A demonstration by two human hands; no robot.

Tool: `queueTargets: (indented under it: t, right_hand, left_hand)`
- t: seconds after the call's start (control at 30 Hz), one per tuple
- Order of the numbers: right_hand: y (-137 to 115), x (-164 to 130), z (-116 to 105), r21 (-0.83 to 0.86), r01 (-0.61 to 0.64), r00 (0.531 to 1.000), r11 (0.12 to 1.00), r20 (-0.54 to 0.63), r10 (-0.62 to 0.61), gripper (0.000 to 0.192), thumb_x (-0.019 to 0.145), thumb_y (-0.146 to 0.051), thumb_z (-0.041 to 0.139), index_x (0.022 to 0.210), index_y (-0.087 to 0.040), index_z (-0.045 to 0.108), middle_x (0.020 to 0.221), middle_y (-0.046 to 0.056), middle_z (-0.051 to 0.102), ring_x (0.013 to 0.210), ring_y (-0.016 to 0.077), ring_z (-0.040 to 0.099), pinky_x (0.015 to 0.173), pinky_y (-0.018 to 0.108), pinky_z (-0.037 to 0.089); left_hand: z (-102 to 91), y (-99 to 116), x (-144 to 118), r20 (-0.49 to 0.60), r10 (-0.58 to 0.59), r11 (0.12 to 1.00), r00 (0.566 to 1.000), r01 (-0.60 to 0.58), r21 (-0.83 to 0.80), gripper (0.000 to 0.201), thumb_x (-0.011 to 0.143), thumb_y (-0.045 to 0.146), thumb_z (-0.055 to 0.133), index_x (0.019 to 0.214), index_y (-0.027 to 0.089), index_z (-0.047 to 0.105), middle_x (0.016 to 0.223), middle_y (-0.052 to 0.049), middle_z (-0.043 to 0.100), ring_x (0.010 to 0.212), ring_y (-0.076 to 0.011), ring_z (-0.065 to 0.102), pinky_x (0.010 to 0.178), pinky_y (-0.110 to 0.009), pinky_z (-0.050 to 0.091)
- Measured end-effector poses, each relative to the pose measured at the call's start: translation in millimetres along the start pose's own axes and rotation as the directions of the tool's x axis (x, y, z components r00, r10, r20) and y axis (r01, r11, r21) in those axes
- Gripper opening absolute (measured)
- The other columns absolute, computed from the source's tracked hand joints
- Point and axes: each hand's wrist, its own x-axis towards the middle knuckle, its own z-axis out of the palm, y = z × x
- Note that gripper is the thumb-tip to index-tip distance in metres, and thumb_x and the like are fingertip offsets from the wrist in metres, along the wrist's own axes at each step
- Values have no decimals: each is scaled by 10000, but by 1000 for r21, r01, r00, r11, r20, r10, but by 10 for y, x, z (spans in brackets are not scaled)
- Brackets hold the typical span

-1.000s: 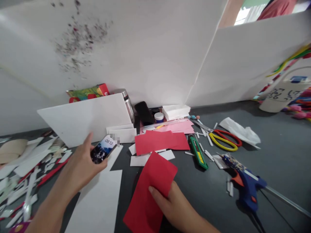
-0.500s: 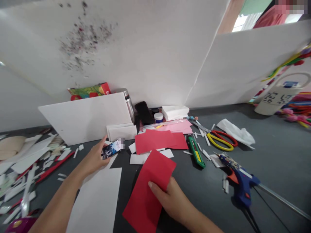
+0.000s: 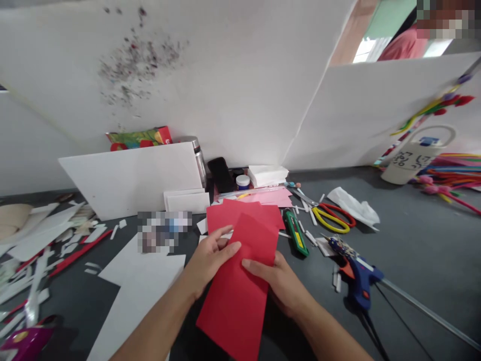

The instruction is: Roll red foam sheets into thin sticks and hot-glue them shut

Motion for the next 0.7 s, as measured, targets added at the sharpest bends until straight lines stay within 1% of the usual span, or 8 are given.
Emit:
queueTargets:
  t: [0.07, 0.17, 0.23, 0.33, 0.43, 0.53, 0.6, 0.7]
  right_hand:
    - [-36, -3, -33, -23, -40, 999, 999, 14, 41, 468, 737, -418, 823, 1097, -135, 724, 1016, 124, 758, 896, 284, 721, 854, 439, 552]
    - [-60, 39, -76, -48, -4, 998, 999, -61, 1, 445, 787, -458, 776, 1104, -150, 723, 981, 99, 756, 842, 236, 714, 774, 364, 567]
    - [-62, 82, -107, -76, 25, 987, 997, -156, -37, 444, 793, -481, 763, 1098, -161, 721, 910, 69, 748, 747, 196, 693, 655, 298, 557]
    - [-48, 132, -167, -192, 22, 954, 981, -290, -78, 390, 739, -493, 801, 894, -140, 743, 678, 17, 686, 531, 126, 581, 471, 217, 451]
    - [-22, 166, -233, -192, 47, 912, 980, -393, -121, 371, 688, -475, 842, 842, -153, 742, 626, -2, 672, 489, 111, 548, 445, 209, 418]
    - [-15, 208, -288, -80, 196, 860, 977, -464, -210, 374, 677, -447, 858, 925, -188, 750, 706, -8, 717, 565, 135, 614, 491, 224, 469]
    - [-33, 236, -315, 8, 273, 828, 962, -510, -231, 354, 656, -417, 878, 900, -193, 751, 740, -9, 735, 594, 139, 637, 505, 225, 488]
    - [-80, 256, -345, 139, 296, 813, 945, -557, -173, 358, 611, -375, 910, 867, -190, 743, 766, -4, 748, 588, 132, 647, 490, 220, 493]
  left_hand:
    - [18, -126, 37, -49, 35, 999, 998, -36, -34, 631, 770, 481, 762, 1304, 179, 616, 897, -63, 742, 813, -235, 704, 722, -318, 531]
    - [-49, -251, 52, -152, 80, 996, 985, -85, -25, 578, 783, 466, 754, 1273, 181, 641, 881, -37, 744, 813, -203, 679, 751, -284, 500]
    - [-82, -278, 42, -171, 91, 995, 981, -96, -20, 575, 792, 455, 749, 1289, 190, 634, 881, -29, 747, 811, -194, 667, 755, -275, 490]
    - [-85, -273, 27, -94, 95, 995, 991, -97, -22, 578, 788, 439, 757, 1301, 202, 634, 790, -1, 720, 741, -174, 645, 692, -255, 476]
    - [-76, -268, 27, -1, 66, 993, 998, -65, -99, 607, 804, 462, 742, 1343, 219, 605, 755, 10, 706, 711, -172, 650, 670, -256, 482]
    - [-94, -283, 42, 71, 27, 967, 997, -8, -255, 610, 810, 469, 743, 1345, 211, 606, 862, -38, 752, 822, -223, 699, 778, -320, 525]
    - [-122, -299, 55, 91, 10, 951, 996, 19, -310, 586, 777, 406, 793, 1307, 209, 637, 1013, -73, 765, 949, -257, 706, 865, -352, 528]
    - [-172, -327, 72, 12, -5, 957, 1000, 8, -289, 522, 721, 323, 850, 1208, 209, 702, 1231, -90, 714, 1086, -272, 678, 925, -347, 524]
